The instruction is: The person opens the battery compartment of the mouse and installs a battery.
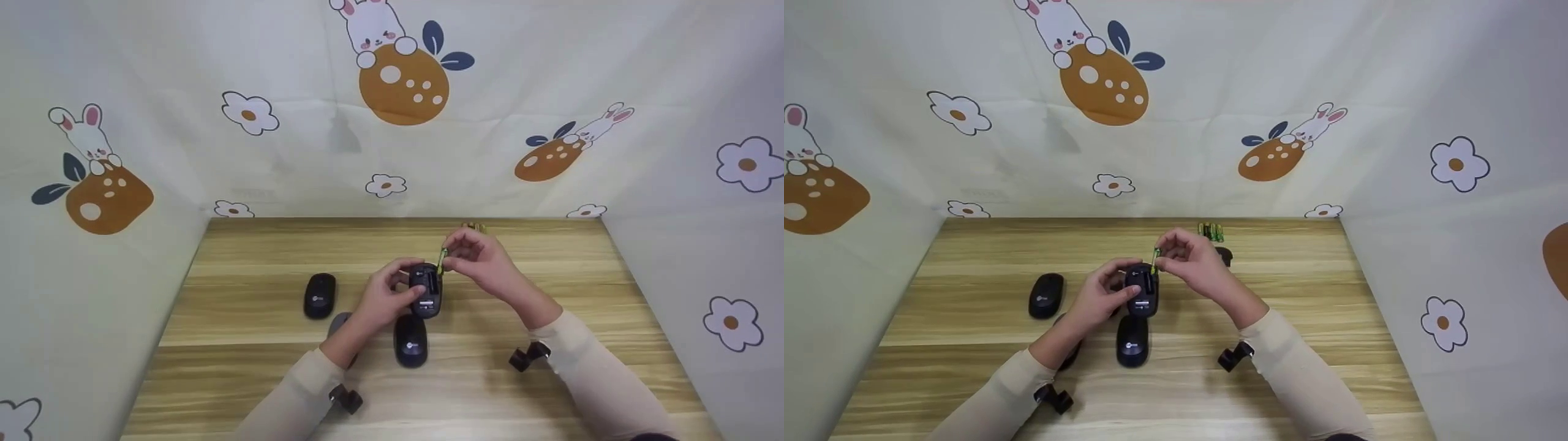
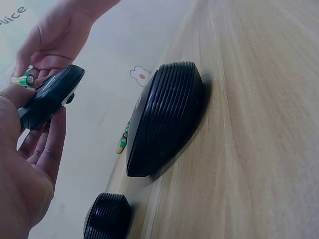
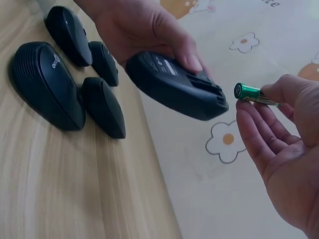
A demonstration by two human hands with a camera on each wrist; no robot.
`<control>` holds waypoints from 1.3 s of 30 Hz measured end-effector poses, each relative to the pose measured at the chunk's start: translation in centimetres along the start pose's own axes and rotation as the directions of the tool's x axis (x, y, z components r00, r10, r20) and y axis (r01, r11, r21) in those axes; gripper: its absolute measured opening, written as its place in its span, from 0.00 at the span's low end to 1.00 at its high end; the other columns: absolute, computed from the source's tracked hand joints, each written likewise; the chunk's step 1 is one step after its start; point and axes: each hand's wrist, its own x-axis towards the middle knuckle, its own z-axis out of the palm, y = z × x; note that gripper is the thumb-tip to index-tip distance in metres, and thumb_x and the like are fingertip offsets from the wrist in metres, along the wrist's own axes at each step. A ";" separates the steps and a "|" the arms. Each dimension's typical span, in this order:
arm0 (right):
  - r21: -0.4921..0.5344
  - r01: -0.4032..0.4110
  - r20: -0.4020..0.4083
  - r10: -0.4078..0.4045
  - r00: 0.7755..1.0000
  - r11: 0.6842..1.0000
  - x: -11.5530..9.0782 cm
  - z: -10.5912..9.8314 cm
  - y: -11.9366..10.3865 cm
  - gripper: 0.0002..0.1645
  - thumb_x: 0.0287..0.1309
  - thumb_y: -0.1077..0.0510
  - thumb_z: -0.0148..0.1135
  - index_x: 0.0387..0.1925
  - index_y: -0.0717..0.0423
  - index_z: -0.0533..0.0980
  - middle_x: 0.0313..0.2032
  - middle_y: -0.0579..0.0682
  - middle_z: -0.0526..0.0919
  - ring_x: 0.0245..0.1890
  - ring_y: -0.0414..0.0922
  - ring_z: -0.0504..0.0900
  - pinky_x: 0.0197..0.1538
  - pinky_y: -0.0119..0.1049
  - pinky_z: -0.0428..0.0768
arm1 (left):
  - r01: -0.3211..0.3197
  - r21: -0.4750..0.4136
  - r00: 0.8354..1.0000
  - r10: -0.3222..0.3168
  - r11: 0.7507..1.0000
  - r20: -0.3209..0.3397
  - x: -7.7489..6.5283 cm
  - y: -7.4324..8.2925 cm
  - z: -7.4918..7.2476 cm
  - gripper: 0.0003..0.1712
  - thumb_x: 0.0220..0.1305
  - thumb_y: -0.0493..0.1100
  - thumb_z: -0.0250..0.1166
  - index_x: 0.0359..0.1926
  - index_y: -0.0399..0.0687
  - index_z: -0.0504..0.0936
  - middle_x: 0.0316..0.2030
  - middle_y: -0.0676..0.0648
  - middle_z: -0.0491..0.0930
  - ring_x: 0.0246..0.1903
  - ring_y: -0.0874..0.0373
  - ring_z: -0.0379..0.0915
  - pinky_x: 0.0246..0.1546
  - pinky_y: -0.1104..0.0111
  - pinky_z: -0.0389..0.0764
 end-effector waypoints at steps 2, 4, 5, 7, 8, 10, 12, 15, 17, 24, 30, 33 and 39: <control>-0.029 0.001 0.012 -0.001 1.000 1.000 -0.1 0.3 -0.2 0.13 0.65 0.72 0.74 0.50 0.68 0.81 0.42 0.56 0.85 0.41 0.46 0.88 0.47 0.37 0.91 | -0.002 0.003 1.000 0.002 1.000 0.001 0.0 0.0 0.0 0.28 0.70 0.37 0.76 0.69 0.43 0.84 0.45 0.43 0.87 0.43 0.43 0.83 0.36 0.65 0.91; -0.058 0.006 0.019 -0.004 1.000 0.998 -0.2 0.6 -0.4 0.13 0.66 0.71 0.74 0.50 0.67 0.82 0.43 0.54 0.85 0.41 0.46 0.88 0.46 0.35 0.90 | -0.003 0.005 1.000 0.003 1.000 0.002 0.0 0.0 0.0 0.28 0.70 0.37 0.76 0.69 0.43 0.84 0.45 0.43 0.87 0.43 0.44 0.83 0.37 0.65 0.91; -0.069 0.007 0.023 -0.005 1.000 0.998 -0.2 0.7 -0.4 0.13 0.66 0.71 0.74 0.50 0.67 0.82 0.43 0.54 0.85 0.41 0.46 0.88 0.46 0.35 0.90 | -0.004 0.008 1.000 0.004 1.000 0.002 0.0 0.0 0.0 0.28 0.70 0.37 0.76 0.69 0.43 0.84 0.46 0.43 0.87 0.44 0.45 0.83 0.37 0.65 0.91; -0.095 0.016 0.030 -0.014 0.999 0.995 -0.3 0.9 -0.4 0.13 0.67 0.70 0.74 0.51 0.66 0.83 0.44 0.53 0.86 0.42 0.46 0.87 0.47 0.34 0.89 | -0.011 0.015 1.000 0.011 1.000 0.003 0.0 0.0 0.0 0.28 0.70 0.38 0.76 0.69 0.43 0.84 0.47 0.42 0.87 0.44 0.46 0.83 0.38 0.65 0.91; -0.112 0.023 0.033 -0.020 0.999 0.993 -0.4 0.9 -0.4 0.13 0.67 0.70 0.74 0.51 0.65 0.83 0.44 0.53 0.86 0.42 0.46 0.87 0.47 0.34 0.89 | -0.013 0.017 1.000 0.013 1.000 0.003 0.0 0.1 0.0 0.28 0.70 0.38 0.76 0.69 0.43 0.84 0.48 0.42 0.86 0.44 0.45 0.84 0.38 0.65 0.92; -0.142 0.043 0.041 -0.037 0.998 0.989 -0.4 1.1 -0.4 0.13 0.67 0.70 0.74 0.51 0.63 0.84 0.45 0.54 0.86 0.41 0.47 0.87 0.48 0.34 0.89 | -0.020 0.019 1.000 0.020 1.000 0.003 0.0 0.1 0.0 0.28 0.70 0.37 0.76 0.69 0.42 0.83 0.50 0.42 0.86 0.45 0.45 0.84 0.38 0.65 0.92; -0.170 0.062 0.051 -0.054 0.997 0.984 -0.4 1.2 -0.4 0.12 0.67 0.70 0.74 0.50 0.62 0.84 0.45 0.54 0.86 0.41 0.47 0.87 0.48 0.35 0.89 | -0.026 0.018 1.000 0.026 1.000 0.004 -0.1 0.1 0.0 0.28 0.71 0.37 0.76 0.69 0.41 0.83 0.51 0.42 0.86 0.45 0.43 0.84 0.38 0.65 0.92; -0.196 0.088 0.070 -0.076 0.995 0.977 -0.4 1.4 -0.4 0.11 0.67 0.69 0.74 0.48 0.60 0.85 0.44 0.56 0.87 0.40 0.47 0.86 0.48 0.36 0.88 | -0.028 0.016 1.000 0.028 0.999 0.004 0.0 0.0 0.1 0.28 0.71 0.37 0.76 0.69 0.41 0.83 0.53 0.41 0.86 0.47 0.42 0.84 0.40 0.65 0.92; -0.212 0.100 0.077 -0.086 0.993 0.972 -0.4 1.5 -0.3 0.10 0.67 0.69 0.74 0.48 0.59 0.86 0.43 0.57 0.88 0.38 0.47 0.85 0.46 0.35 0.87 | -0.025 0.019 1.000 0.025 1.000 0.001 0.0 0.1 0.1 0.28 0.70 0.37 0.77 0.69 0.42 0.83 0.54 0.41 0.86 0.48 0.41 0.84 0.41 0.63 0.92; -0.246 0.126 0.074 -0.111 0.991 0.961 -0.5 1.7 0.0 0.09 0.66 0.70 0.74 0.45 0.58 0.87 0.40 0.58 0.88 0.36 0.45 0.83 0.42 0.33 0.84 | -0.001 -0.001 1.000 0.001 1.000 -0.001 0.0 0.1 0.1 0.28 0.70 0.36 0.77 0.69 0.43 0.83 0.53 0.41 0.86 0.49 0.45 0.84 0.40 0.58 0.95; -0.271 0.110 0.064 -0.096 0.993 0.956 -0.8 1.8 0.1 0.07 0.67 0.68 0.76 0.43 0.54 0.89 0.41 0.52 0.87 0.38 0.46 0.83 0.44 0.33 0.84 | 0.002 -0.002 1.000 -0.002 1.000 -0.005 -0.1 0.2 0.2 0.27 0.71 0.37 0.76 0.69 0.44 0.83 0.54 0.42 0.85 0.50 0.47 0.84 0.42 0.59 0.94; -0.278 0.097 0.054 -0.085 0.995 0.956 -0.9 1.9 0.2 0.07 0.68 0.66 0.77 0.43 0.53 0.90 0.41 0.50 0.86 0.39 0.46 0.83 0.45 0.34 0.84 | -0.003 -0.003 1.000 0.003 1.000 -0.007 0.0 0.3 0.3 0.27 0.71 0.36 0.76 0.69 0.44 0.84 0.55 0.41 0.85 0.50 0.47 0.84 0.44 0.59 0.94; -0.265 0.081 0.029 -0.076 0.997 0.961 -1.1 1.9 0.5 0.05 0.69 0.64 0.76 0.42 0.51 0.91 0.40 0.50 0.84 0.40 0.46 0.82 0.44 0.33 0.83 | 0.005 -0.008 1.000 -0.005 1.000 -0.015 0.0 0.3 0.3 0.28 0.69 0.36 0.77 0.69 0.45 0.84 0.56 0.43 0.85 0.52 0.41 0.83 0.46 0.60 0.93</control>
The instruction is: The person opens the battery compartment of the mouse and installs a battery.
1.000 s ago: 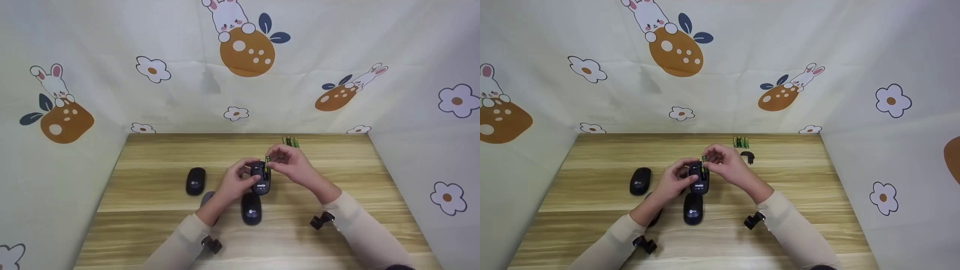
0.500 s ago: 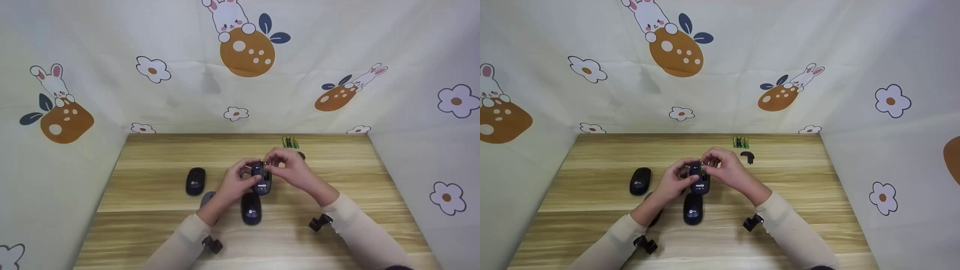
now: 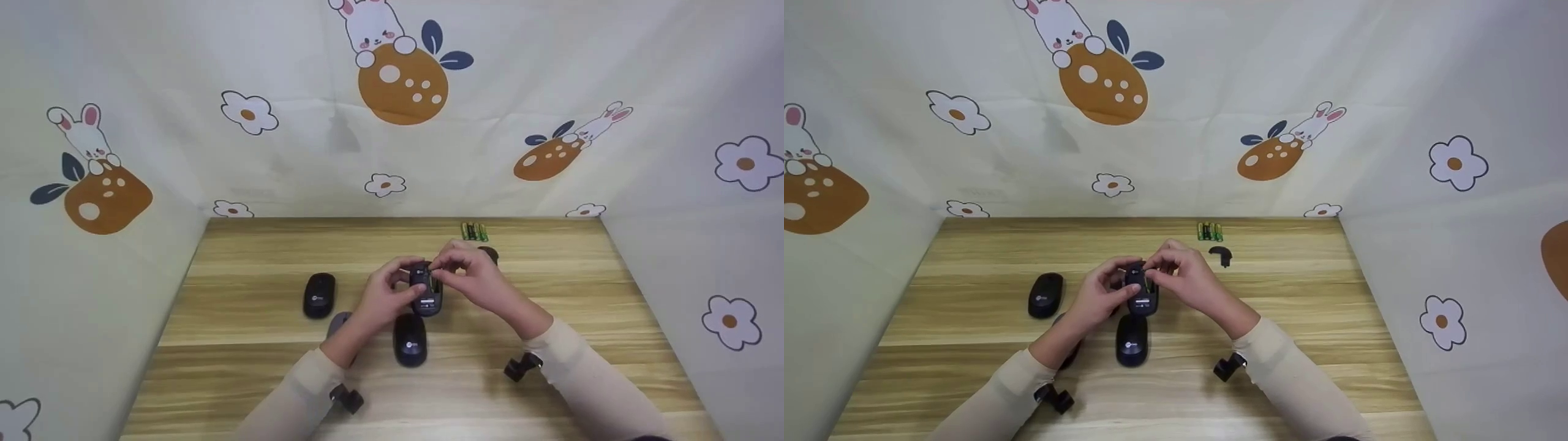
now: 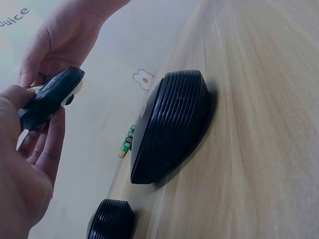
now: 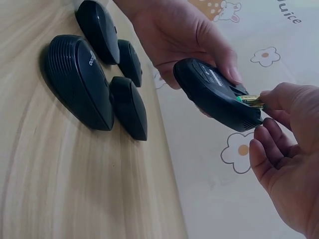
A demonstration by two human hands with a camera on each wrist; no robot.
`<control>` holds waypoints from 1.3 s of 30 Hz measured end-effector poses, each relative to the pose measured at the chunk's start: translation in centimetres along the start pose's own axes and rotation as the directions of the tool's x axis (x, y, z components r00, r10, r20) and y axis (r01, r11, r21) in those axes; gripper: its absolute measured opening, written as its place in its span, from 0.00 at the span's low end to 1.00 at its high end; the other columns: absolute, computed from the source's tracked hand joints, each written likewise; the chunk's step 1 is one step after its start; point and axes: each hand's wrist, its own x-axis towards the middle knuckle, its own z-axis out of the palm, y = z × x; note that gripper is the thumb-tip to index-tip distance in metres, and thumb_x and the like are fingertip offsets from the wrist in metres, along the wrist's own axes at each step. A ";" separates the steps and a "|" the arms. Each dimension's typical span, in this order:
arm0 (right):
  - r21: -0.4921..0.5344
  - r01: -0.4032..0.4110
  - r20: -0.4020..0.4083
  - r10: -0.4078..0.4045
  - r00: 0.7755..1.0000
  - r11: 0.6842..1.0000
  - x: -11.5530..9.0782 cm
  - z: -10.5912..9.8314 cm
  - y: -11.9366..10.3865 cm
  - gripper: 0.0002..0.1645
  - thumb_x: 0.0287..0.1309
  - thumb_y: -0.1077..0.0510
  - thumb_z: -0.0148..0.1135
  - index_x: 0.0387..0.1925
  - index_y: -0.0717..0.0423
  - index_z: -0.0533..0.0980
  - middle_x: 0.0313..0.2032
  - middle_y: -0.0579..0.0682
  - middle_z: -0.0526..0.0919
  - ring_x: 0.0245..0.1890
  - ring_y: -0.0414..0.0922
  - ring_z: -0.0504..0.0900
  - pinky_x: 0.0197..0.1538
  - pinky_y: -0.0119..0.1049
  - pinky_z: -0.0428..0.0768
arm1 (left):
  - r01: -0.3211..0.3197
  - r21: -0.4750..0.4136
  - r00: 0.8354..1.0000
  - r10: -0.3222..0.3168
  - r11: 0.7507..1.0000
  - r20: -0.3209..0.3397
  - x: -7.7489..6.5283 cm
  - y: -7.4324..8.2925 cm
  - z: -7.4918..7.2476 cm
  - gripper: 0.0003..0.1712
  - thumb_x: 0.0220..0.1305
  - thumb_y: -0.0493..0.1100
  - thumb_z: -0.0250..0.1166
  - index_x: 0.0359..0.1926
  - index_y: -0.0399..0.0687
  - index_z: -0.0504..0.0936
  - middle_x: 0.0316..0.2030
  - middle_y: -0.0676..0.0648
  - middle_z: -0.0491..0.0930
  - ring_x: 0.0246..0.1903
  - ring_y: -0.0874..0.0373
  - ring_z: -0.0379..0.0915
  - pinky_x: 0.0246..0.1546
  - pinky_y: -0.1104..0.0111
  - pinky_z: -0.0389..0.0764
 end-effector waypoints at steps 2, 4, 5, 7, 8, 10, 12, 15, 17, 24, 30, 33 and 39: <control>0.010 -0.005 -0.009 0.005 1.000 1.000 0.0 0.1 0.1 0.04 0.69 0.64 0.76 0.42 0.52 0.90 0.41 0.51 0.84 0.41 0.47 0.82 0.44 0.34 0.83 | -0.006 0.006 1.000 0.007 1.000 -0.006 0.0 0.0 0.0 0.28 0.69 0.36 0.77 0.69 0.45 0.84 0.56 0.43 0.85 0.52 0.41 0.83 0.48 0.61 0.92; 0.026 -0.021 -0.021 0.021 1.000 0.999 0.0 0.3 0.2 0.05 0.70 0.64 0.75 0.45 0.55 0.89 0.43 0.52 0.85 0.42 0.48 0.83 0.46 0.36 0.84 | -0.012 0.011 1.000 0.012 1.000 -0.010 0.0 0.0 0.0 0.28 0.69 0.36 0.77 0.68 0.44 0.84 0.56 0.43 0.85 0.52 0.41 0.83 0.49 0.60 0.92; 0.040 -0.033 -0.026 0.034 0.999 0.999 0.0 0.3 0.3 0.07 0.70 0.64 0.75 0.47 0.57 0.87 0.45 0.53 0.85 0.44 0.49 0.84 0.47 0.36 0.86 | -0.017 0.016 1.000 0.017 1.000 -0.012 0.1 0.0 0.0 0.28 0.69 0.36 0.77 0.68 0.44 0.84 0.56 0.43 0.86 0.52 0.42 0.84 0.50 0.60 0.91; 0.068 -0.069 -0.033 0.071 0.997 0.995 -0.1 0.6 0.3 0.11 0.71 0.64 0.74 0.52 0.61 0.85 0.48 0.55 0.86 0.48 0.49 0.84 0.51 0.37 0.87 | -0.026 0.024 1.000 0.026 0.999 -0.016 0.1 0.0 0.0 0.28 0.69 0.36 0.77 0.68 0.43 0.84 0.56 0.43 0.86 0.51 0.42 0.83 0.51 0.58 0.89; 0.084 -0.090 -0.032 0.093 0.995 0.992 -0.1 0.7 0.3 0.13 0.71 0.65 0.73 0.54 0.62 0.83 0.50 0.56 0.86 0.50 0.50 0.85 0.52 0.37 0.88 | -0.030 0.025 0.999 0.031 0.999 -0.017 0.1 0.0 0.0 0.28 0.69 0.36 0.77 0.68 0.43 0.84 0.55 0.43 0.86 0.51 0.42 0.83 0.52 0.58 0.89; 0.119 -0.134 -0.024 0.138 0.990 0.984 -0.2 0.9 0.2 0.16 0.73 0.65 0.71 0.58 0.64 0.82 0.52 0.57 0.87 0.54 0.51 0.85 0.55 0.36 0.88 | -0.036 0.025 0.999 0.036 0.999 -0.018 0.2 0.1 0.0 0.28 0.69 0.36 0.77 0.68 0.43 0.84 0.56 0.43 0.85 0.51 0.41 0.83 0.52 0.56 0.89; 0.153 -0.165 -0.009 0.168 0.986 0.974 -0.2 1.1 0.2 0.16 0.73 0.66 0.69 0.59 0.66 0.82 0.54 0.59 0.87 0.56 0.52 0.85 0.58 0.36 0.88 | -0.047 0.027 0.999 0.047 0.999 -0.018 0.2 0.1 0.0 0.28 0.69 0.36 0.77 0.68 0.44 0.84 0.57 0.44 0.85 0.52 0.39 0.82 0.54 0.54 0.88; 0.203 -0.183 0.006 0.185 0.983 0.962 -0.2 1.3 0.1 0.15 0.73 0.68 0.66 0.58 0.69 0.82 0.55 0.61 0.87 0.57 0.54 0.85 0.60 0.36 0.88 | -0.069 0.033 0.997 0.069 0.997 -0.018 0.2 0.2 0.0 0.27 0.69 0.34 0.77 0.68 0.43 0.84 0.59 0.44 0.86 0.51 0.36 0.82 0.57 0.48 0.86; 0.222 -0.183 0.005 0.186 0.982 0.958 -0.2 1.4 0.1 0.15 0.73 0.70 0.65 0.57 0.71 0.82 0.54 0.61 0.87 0.57 0.53 0.85 0.61 0.36 0.88 | -0.081 0.044 0.997 0.081 0.996 -0.016 0.2 0.2 0.0 0.27 0.68 0.34 0.77 0.67 0.43 0.85 0.59 0.44 0.86 0.51 0.37 0.83 0.59 0.43 0.83; 0.235 -0.181 -0.037 0.195 0.980 0.955 -0.3 1.7 0.2 0.14 0.68 0.73 0.62 0.53 0.71 0.81 0.50 0.61 0.88 0.52 0.49 0.84 0.57 0.36 0.89 | -0.101 0.039 0.995 0.101 0.994 0.004 0.2 0.2 0.1 0.27 0.68 0.33 0.77 0.67 0.42 0.84 0.60 0.45 0.86 0.50 0.44 0.83 0.64 0.35 0.78; 0.210 -0.159 -0.090 0.181 0.979 0.965 -0.4 2.1 0.4 0.13 0.65 0.76 0.61 0.50 0.70 0.82 0.47 0.59 0.88 0.48 0.47 0.85 0.50 0.34 0.91 | -0.109 0.053 0.994 0.109 0.993 0.007 0.1 0.3 0.3 0.27 0.69 0.35 0.78 0.66 0.42 0.85 0.59 0.44 0.86 0.48 0.50 0.84 0.64 0.44 0.79; 0.200 -0.148 -0.103 0.171 0.980 0.969 -0.5 2.2 0.5 0.14 0.65 0.76 0.61 0.50 0.69 0.83 0.47 0.59 0.88 0.48 0.47 0.85 0.50 0.35 0.91 | -0.108 0.048 0.994 0.107 0.993 0.007 0.1 0.2 0.3 0.27 0.68 0.35 0.78 0.66 0.42 0.85 0.60 0.44 0.86 0.48 0.50 0.84 0.65 0.44 0.79; 0.199 -0.128 -0.117 0.154 0.981 0.971 -0.6 2.4 0.6 0.14 0.63 0.77 0.61 0.49 0.68 0.83 0.47 0.59 0.88 0.47 0.48 0.86 0.50 0.37 0.92 | -0.120 0.047 0.993 0.120 0.992 0.010 0.2 -0.1 0.4 0.27 0.69 0.35 0.77 0.67 0.40 0.84 0.61 0.43 0.86 0.49 0.49 0.85 0.64 0.45 0.81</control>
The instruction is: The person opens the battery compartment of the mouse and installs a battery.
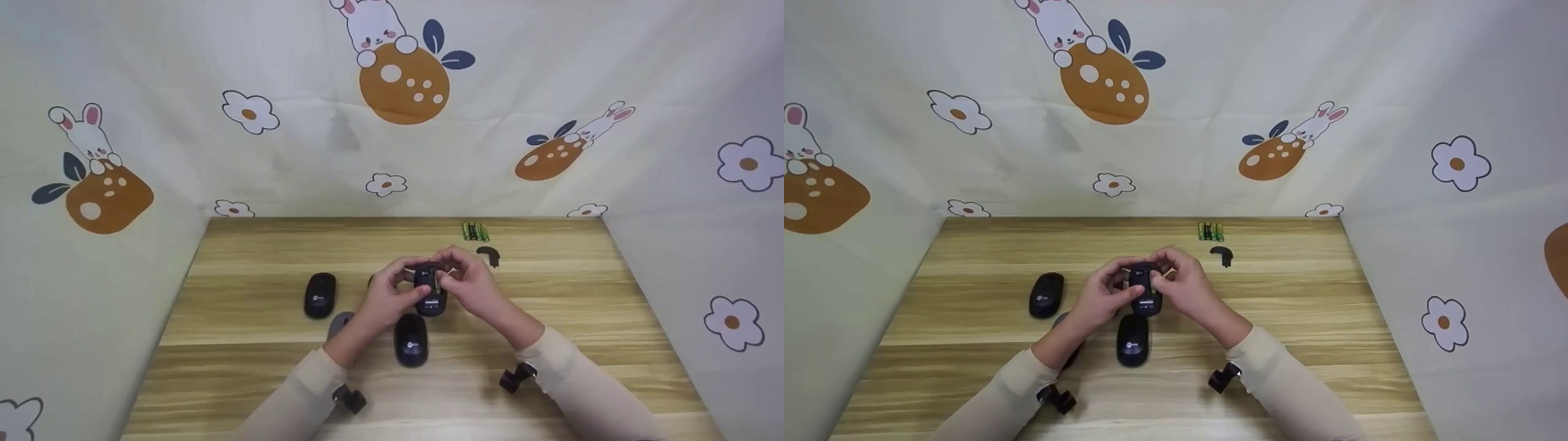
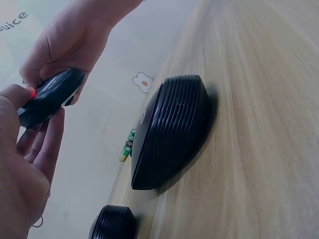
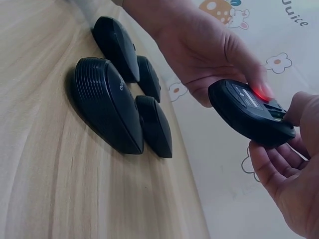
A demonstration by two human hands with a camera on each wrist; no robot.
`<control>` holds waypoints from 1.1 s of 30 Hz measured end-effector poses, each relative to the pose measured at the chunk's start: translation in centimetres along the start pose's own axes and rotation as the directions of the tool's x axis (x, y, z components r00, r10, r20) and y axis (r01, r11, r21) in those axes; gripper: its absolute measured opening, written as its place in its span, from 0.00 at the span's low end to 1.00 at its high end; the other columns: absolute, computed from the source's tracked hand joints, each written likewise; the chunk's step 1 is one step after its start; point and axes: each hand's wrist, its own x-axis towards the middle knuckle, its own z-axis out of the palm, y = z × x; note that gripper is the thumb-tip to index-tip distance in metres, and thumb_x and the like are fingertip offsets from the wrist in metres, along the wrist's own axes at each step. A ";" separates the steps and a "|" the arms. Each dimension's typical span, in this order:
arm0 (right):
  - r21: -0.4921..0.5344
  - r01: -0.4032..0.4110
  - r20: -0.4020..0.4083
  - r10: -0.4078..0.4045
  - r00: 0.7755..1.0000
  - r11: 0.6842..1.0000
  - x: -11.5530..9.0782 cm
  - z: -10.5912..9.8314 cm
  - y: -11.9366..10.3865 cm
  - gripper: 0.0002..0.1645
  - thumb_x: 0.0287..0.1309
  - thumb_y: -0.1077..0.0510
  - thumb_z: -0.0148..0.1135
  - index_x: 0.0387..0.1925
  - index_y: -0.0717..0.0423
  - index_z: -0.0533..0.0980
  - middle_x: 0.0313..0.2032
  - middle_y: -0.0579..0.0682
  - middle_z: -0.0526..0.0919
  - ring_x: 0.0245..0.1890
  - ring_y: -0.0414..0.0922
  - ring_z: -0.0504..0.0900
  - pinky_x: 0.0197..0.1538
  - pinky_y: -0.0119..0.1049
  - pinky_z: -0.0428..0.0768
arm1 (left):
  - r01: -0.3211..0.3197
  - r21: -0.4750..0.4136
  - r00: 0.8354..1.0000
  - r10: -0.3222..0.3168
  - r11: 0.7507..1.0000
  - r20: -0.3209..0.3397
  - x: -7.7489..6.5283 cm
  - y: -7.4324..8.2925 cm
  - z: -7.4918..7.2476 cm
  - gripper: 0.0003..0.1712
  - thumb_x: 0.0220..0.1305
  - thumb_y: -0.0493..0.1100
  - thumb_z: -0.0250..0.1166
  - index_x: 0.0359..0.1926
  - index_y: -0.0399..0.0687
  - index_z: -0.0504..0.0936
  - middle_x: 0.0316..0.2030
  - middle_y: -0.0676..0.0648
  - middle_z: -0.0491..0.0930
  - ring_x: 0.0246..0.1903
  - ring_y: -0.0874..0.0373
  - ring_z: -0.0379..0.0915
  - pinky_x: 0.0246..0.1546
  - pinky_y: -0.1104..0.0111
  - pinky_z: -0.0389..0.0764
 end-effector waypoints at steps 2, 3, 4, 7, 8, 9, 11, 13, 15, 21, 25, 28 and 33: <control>-0.001 0.001 -0.003 -0.001 1.000 1.000 0.0 0.0 0.0 0.15 0.63 0.77 0.61 0.49 0.68 0.83 0.47 0.59 0.87 0.47 0.48 0.86 0.50 0.37 0.92 | -0.012 0.017 1.000 0.012 1.000 0.001 0.0 0.0 0.1 0.27 0.70 0.35 0.77 0.68 0.41 0.84 0.62 0.44 0.86 0.49 0.49 0.85 0.63 0.47 0.82; -0.005 0.001 -0.003 -0.001 1.000 1.000 -0.1 0.0 0.1 0.15 0.63 0.77 0.61 0.49 0.68 0.83 0.47 0.59 0.88 0.47 0.48 0.86 0.50 0.37 0.92 | -0.020 0.030 1.000 0.019 0.999 0.003 0.0 0.1 0.1 0.27 0.70 0.35 0.77 0.68 0.42 0.84 0.62 0.44 0.85 0.49 0.49 0.85 0.62 0.49 0.83; -0.009 0.000 -0.004 0.000 1.000 1.000 -0.1 0.0 0.1 0.14 0.64 0.76 0.61 0.49 0.67 0.83 0.47 0.59 0.88 0.47 0.48 0.86 0.50 0.36 0.92 | -0.025 0.045 1.000 0.025 0.999 0.007 -0.1 0.1 0.1 0.27 0.71 0.36 0.77 0.69 0.43 0.84 0.62 0.45 0.85 0.50 0.49 0.85 0.61 0.50 0.84; -0.030 -0.011 -0.014 0.010 1.000 1.000 -0.2 -0.1 0.1 0.14 0.66 0.75 0.63 0.50 0.66 0.84 0.46 0.58 0.88 0.47 0.48 0.86 0.48 0.34 0.91 | -0.038 0.103 0.999 0.035 0.994 0.029 -0.2 0.4 0.1 0.29 0.71 0.39 0.78 0.71 0.46 0.83 0.63 0.46 0.83 0.51 0.50 0.84 0.52 0.54 0.90; -0.033 -0.016 -0.017 0.015 1.000 0.999 -0.2 -0.2 0.1 0.13 0.66 0.74 0.64 0.51 0.66 0.84 0.47 0.58 0.88 0.47 0.48 0.86 0.49 0.34 0.91 | -0.040 0.124 0.999 0.036 0.991 0.040 -0.2 0.5 0.1 0.31 0.71 0.40 0.78 0.72 0.47 0.82 0.64 0.47 0.82 0.52 0.50 0.83 0.48 0.55 0.91; -0.034 -0.020 -0.020 0.020 1.000 0.999 -0.2 -0.2 0.1 0.13 0.67 0.73 0.64 0.51 0.66 0.84 0.47 0.58 0.89 0.48 0.48 0.86 0.49 0.34 0.91 | -0.042 0.144 0.998 0.035 0.989 0.052 -0.3 0.6 0.0 0.33 0.71 0.40 0.79 0.73 0.48 0.81 0.65 0.46 0.81 0.53 0.49 0.82 0.44 0.56 0.92; -0.032 -0.030 -0.024 0.029 0.999 0.999 -0.2 -0.4 0.2 0.13 0.68 0.72 0.66 0.52 0.66 0.85 0.47 0.58 0.89 0.50 0.50 0.87 0.50 0.34 0.91 | -0.044 0.184 0.996 0.029 0.982 0.083 -0.3 0.7 -0.1 0.38 0.68 0.41 0.80 0.77 0.48 0.78 0.68 0.47 0.78 0.55 0.49 0.80 0.39 0.58 0.92; -0.028 -0.037 -0.024 0.036 0.999 0.999 -0.2 -0.5 0.2 0.13 0.68 0.71 0.67 0.52 0.67 0.85 0.48 0.58 0.90 0.51 0.52 0.87 0.51 0.34 0.91 | -0.041 0.217 0.993 0.015 0.975 0.120 -0.4 0.7 -0.2 0.46 0.65 0.41 0.82 0.81 0.51 0.73 0.71 0.48 0.75 0.59 0.50 0.77 0.42 0.60 0.93; -0.025 -0.039 -0.021 0.038 0.999 0.999 -0.2 -0.6 0.2 0.13 0.69 0.70 0.68 0.53 0.67 0.85 0.48 0.58 0.90 0.51 0.55 0.87 0.53 0.34 0.91 | -0.035 0.238 0.986 -0.004 0.971 0.164 -0.5 0.7 -0.3 0.54 0.62 0.41 0.84 0.84 0.55 0.68 0.75 0.50 0.70 0.62 0.52 0.76 0.46 0.61 0.93; -0.012 -0.029 -0.013 0.028 1.000 1.000 -0.2 -0.9 0.5 0.13 0.71 0.68 0.70 0.54 0.70 0.84 0.49 0.60 0.90 0.49 0.56 0.88 0.52 0.33 0.90 | -0.033 0.271 0.964 -0.041 0.962 0.262 -0.6 0.6 -0.3 0.68 0.57 0.37 0.86 0.89 0.65 0.55 0.81 0.52 0.61 0.71 0.53 0.72 0.58 0.65 0.89; -0.003 -0.012 0.016 0.012 1.000 1.000 -0.3 -1.1 0.5 0.15 0.72 0.67 0.71 0.57 0.69 0.84 0.53 0.62 0.89 0.47 0.50 0.88 0.50 0.34 0.91 | -0.019 0.284 0.965 -0.058 0.959 0.258 -0.6 0.6 -0.3 0.68 0.57 0.35 0.86 0.89 0.65 0.55 0.82 0.52 0.60 0.73 0.53 0.71 0.59 0.68 0.88; -0.012 0.017 0.064 -0.016 0.998 1.000 -0.6 -1.5 0.7 0.21 0.71 0.67 0.72 0.63 0.65 0.83 0.58 0.60 0.86 0.50 0.50 0.87 0.52 0.37 0.92 | -0.005 0.273 0.969 -0.063 0.962 0.238 -0.5 0.7 -0.3 0.67 0.57 0.35 0.86 0.89 0.64 0.56 0.81 0.51 0.62 0.71 0.53 0.73 0.59 0.68 0.88; -0.067 0.090 0.174 -0.077 0.982 0.994 -0.9 -2.2 0.8 0.37 0.66 0.66 0.78 0.74 0.60 0.77 0.66 0.60 0.79 0.54 0.57 0.85 0.58 0.41 0.91 | -0.029 0.259 0.976 -0.028 0.965 0.215 -0.3 0.6 -0.5 0.65 0.57 0.36 0.86 0.89 0.54 0.57 0.79 0.46 0.64 0.70 0.52 0.74 0.60 0.63 0.89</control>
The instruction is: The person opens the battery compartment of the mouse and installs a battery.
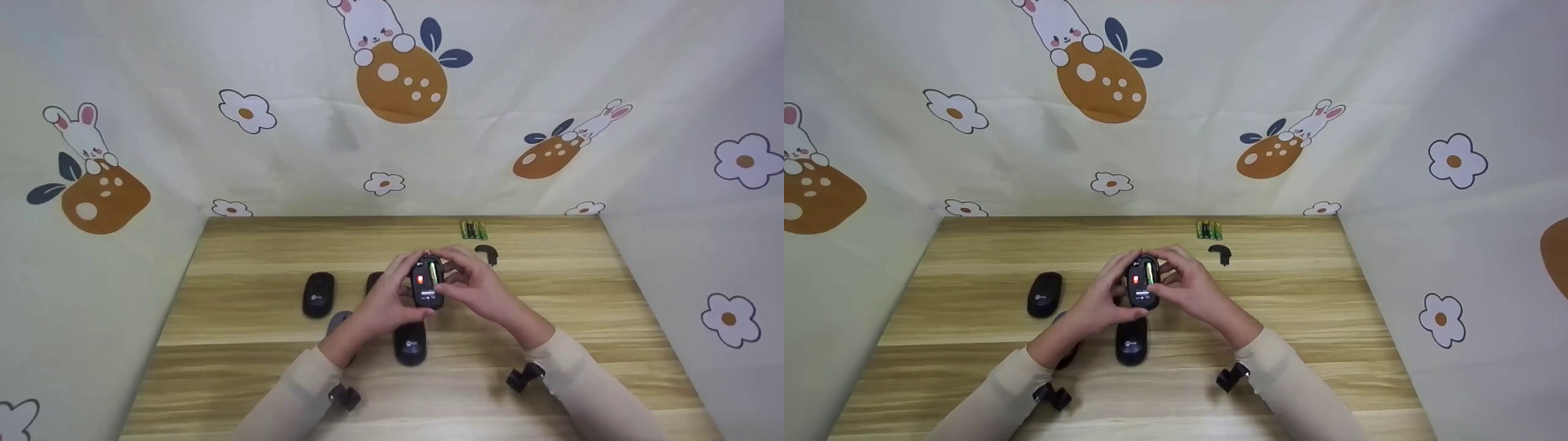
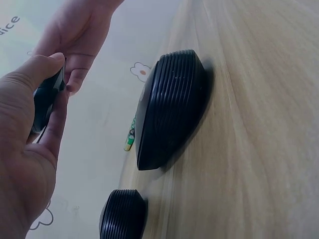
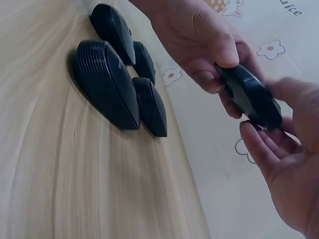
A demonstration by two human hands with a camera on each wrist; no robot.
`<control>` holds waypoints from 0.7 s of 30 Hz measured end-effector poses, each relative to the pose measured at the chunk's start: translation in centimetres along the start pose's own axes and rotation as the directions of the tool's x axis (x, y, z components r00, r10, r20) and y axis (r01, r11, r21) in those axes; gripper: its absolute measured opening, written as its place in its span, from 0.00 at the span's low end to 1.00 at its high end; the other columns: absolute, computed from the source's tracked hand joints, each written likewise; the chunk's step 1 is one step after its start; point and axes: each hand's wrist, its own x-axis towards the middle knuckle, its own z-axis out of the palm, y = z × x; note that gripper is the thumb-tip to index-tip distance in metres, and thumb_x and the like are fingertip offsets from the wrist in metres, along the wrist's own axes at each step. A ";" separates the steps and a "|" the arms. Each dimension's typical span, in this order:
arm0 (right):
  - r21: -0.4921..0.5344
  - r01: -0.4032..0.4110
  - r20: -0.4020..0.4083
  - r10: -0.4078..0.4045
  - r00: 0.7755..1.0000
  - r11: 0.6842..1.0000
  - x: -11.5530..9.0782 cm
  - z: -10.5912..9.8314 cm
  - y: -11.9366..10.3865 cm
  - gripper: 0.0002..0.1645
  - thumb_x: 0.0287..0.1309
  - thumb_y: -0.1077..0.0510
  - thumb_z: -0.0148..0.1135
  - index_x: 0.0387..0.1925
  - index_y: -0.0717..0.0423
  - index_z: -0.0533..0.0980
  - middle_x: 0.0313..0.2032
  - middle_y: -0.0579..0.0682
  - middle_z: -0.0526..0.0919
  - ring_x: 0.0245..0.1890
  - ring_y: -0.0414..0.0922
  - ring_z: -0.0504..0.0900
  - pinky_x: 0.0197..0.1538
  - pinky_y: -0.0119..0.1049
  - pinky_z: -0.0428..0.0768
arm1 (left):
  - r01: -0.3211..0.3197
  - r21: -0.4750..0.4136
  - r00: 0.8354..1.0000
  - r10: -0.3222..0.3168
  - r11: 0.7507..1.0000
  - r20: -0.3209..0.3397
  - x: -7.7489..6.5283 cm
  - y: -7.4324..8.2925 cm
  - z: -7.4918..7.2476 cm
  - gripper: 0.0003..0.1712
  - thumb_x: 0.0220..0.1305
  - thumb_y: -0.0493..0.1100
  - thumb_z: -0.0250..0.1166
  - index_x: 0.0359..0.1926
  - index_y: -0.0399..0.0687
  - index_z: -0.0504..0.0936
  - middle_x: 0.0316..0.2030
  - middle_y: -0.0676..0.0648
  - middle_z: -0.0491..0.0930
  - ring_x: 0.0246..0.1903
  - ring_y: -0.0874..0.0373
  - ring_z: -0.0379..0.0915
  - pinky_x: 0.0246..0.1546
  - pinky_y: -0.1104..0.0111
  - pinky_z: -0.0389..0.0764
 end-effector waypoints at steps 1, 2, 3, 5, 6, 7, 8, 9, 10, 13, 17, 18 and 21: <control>-0.004 0.009 0.023 -0.009 1.000 1.000 -0.1 -0.1 0.0 0.40 0.64 0.66 0.79 0.76 0.60 0.75 0.67 0.59 0.77 0.55 0.58 0.85 0.60 0.42 0.90 | -0.007 0.011 1.000 0.007 1.000 -0.005 0.0 0.0 -0.1 0.65 0.57 0.36 0.86 0.89 0.52 0.58 0.79 0.46 0.65 0.70 0.52 0.74 0.61 0.62 0.88; -0.006 0.019 0.047 -0.018 0.999 1.000 -0.1 -0.3 0.0 0.44 0.63 0.66 0.80 0.78 0.61 0.73 0.69 0.60 0.76 0.56 0.59 0.85 0.62 0.43 0.89 | -0.013 0.026 1.000 0.014 1.000 -0.010 0.0 -0.1 -0.1 0.64 0.57 0.38 0.86 0.88 0.50 0.58 0.80 0.45 0.65 0.70 0.52 0.74 0.62 0.62 0.87; -0.003 0.025 0.071 -0.024 0.997 1.000 -0.2 -0.5 0.0 0.47 0.62 0.66 0.81 0.80 0.61 0.71 0.70 0.60 0.74 0.58 0.60 0.84 0.64 0.44 0.88 | -0.017 0.039 1.000 0.018 0.999 -0.012 0.1 -0.1 -0.1 0.64 0.57 0.39 0.87 0.88 0.48 0.58 0.80 0.44 0.65 0.69 0.52 0.75 0.63 0.62 0.87; -0.006 0.035 0.110 -0.034 0.993 0.999 -0.3 -0.7 0.0 0.53 0.59 0.66 0.83 0.82 0.61 0.67 0.72 0.60 0.72 0.60 0.61 0.83 0.67 0.45 0.86 | -0.022 0.071 1.000 0.023 0.997 -0.016 0.1 -0.2 -0.2 0.64 0.57 0.41 0.87 0.87 0.44 0.59 0.81 0.43 0.66 0.68 0.52 0.76 0.65 0.62 0.85; -0.006 0.036 0.127 -0.035 0.991 0.999 -0.4 -0.8 0.0 0.55 0.58 0.66 0.83 0.83 0.61 0.66 0.73 0.60 0.71 0.62 0.61 0.82 0.68 0.45 0.85 | -0.021 0.085 1.000 0.023 0.996 -0.019 0.1 -0.2 -0.2 0.64 0.57 0.42 0.87 0.87 0.43 0.60 0.81 0.43 0.66 0.68 0.52 0.77 0.66 0.63 0.85; -0.011 0.038 0.142 -0.036 0.989 0.999 -0.5 -0.9 0.0 0.57 0.57 0.66 0.84 0.84 0.60 0.64 0.74 0.60 0.70 0.63 0.61 0.82 0.69 0.46 0.84 | -0.021 0.090 1.000 0.023 0.996 -0.020 0.1 -0.2 -0.2 0.64 0.57 0.42 0.88 0.87 0.42 0.60 0.81 0.42 0.67 0.67 0.51 0.77 0.66 0.62 0.84; -0.020 0.039 0.154 -0.036 0.987 0.999 -0.5 -1.0 0.0 0.59 0.56 0.66 0.84 0.85 0.59 0.63 0.74 0.60 0.69 0.65 0.60 0.81 0.70 0.46 0.84 | -0.016 0.098 1.000 0.018 0.995 -0.021 0.1 -0.1 -0.2 0.64 0.56 0.43 0.88 0.87 0.42 0.60 0.81 0.42 0.67 0.67 0.51 0.78 0.67 0.62 0.84; -0.029 0.037 0.164 -0.032 0.986 0.999 -0.6 -1.0 0.1 0.60 0.56 0.65 0.85 0.86 0.57 0.62 0.75 0.59 0.68 0.66 0.60 0.80 0.71 0.45 0.83 | -0.012 0.103 1.000 0.014 0.995 -0.022 0.1 -0.1 -0.2 0.64 0.56 0.43 0.88 0.87 0.42 0.60 0.81 0.41 0.67 0.68 0.50 0.78 0.67 0.62 0.84; -0.042 0.038 0.171 -0.030 0.985 0.998 -0.7 -1.1 0.1 0.62 0.56 0.64 0.85 0.86 0.55 0.61 0.76 0.58 0.68 0.68 0.59 0.79 0.72 0.45 0.82 | -0.006 0.107 1.000 0.009 0.994 -0.022 0.1 -0.1 -0.2 0.64 0.56 0.44 0.88 0.86 0.42 0.60 0.81 0.41 0.67 0.68 0.50 0.78 0.68 0.62 0.83; -0.096 0.044 0.185 -0.025 0.982 0.994 -1.0 -1.2 0.2 0.65 0.55 0.60 0.86 0.88 0.50 0.59 0.78 0.57 0.65 0.72 0.56 0.76 0.74 0.45 0.80 | 0.005 0.120 1.000 -0.002 0.993 -0.024 0.1 0.0 -0.1 0.65 0.56 0.46 0.88 0.87 0.44 0.60 0.82 0.41 0.66 0.70 0.49 0.76 0.69 0.62 0.82; -0.165 0.061 0.186 -0.030 0.982 0.984 -1.2 -1.4 0.4 0.68 0.55 0.58 0.87 0.89 0.47 0.56 0.79 0.55 0.65 0.75 0.53 0.74 0.76 0.44 0.78 | 0.005 0.121 1.000 -0.003 0.993 -0.012 0.2 -0.1 -0.1 0.65 0.56 0.48 0.88 0.87 0.44 0.59 0.82 0.41 0.65 0.70 0.49 0.76 0.70 0.63 0.81; -0.173 0.067 0.184 -0.035 0.982 0.983 -1.2 -1.4 0.6 0.68 0.55 0.58 0.87 0.89 0.48 0.56 0.79 0.55 0.65 0.75 0.53 0.74 0.76 0.44 0.78 | 0.004 0.122 1.000 -0.003 0.992 -0.006 0.2 -0.1 -0.1 0.66 0.56 0.48 0.88 0.87 0.44 0.59 0.82 0.41 0.65 0.71 0.49 0.75 0.71 0.63 0.80; -0.173 0.082 0.176 -0.051 0.983 0.981 -1.2 -1.4 0.9 0.67 0.55 0.60 0.87 0.88 0.51 0.57 0.78 0.55 0.67 0.75 0.54 0.73 0.76 0.46 0.77 | 0.007 0.115 1.000 -0.009 0.993 0.015 0.3 -0.1 -0.2 0.66 0.57 0.47 0.88 0.88 0.43 0.58 0.83 0.41 0.63 0.71 0.48 0.75 0.72 0.62 0.79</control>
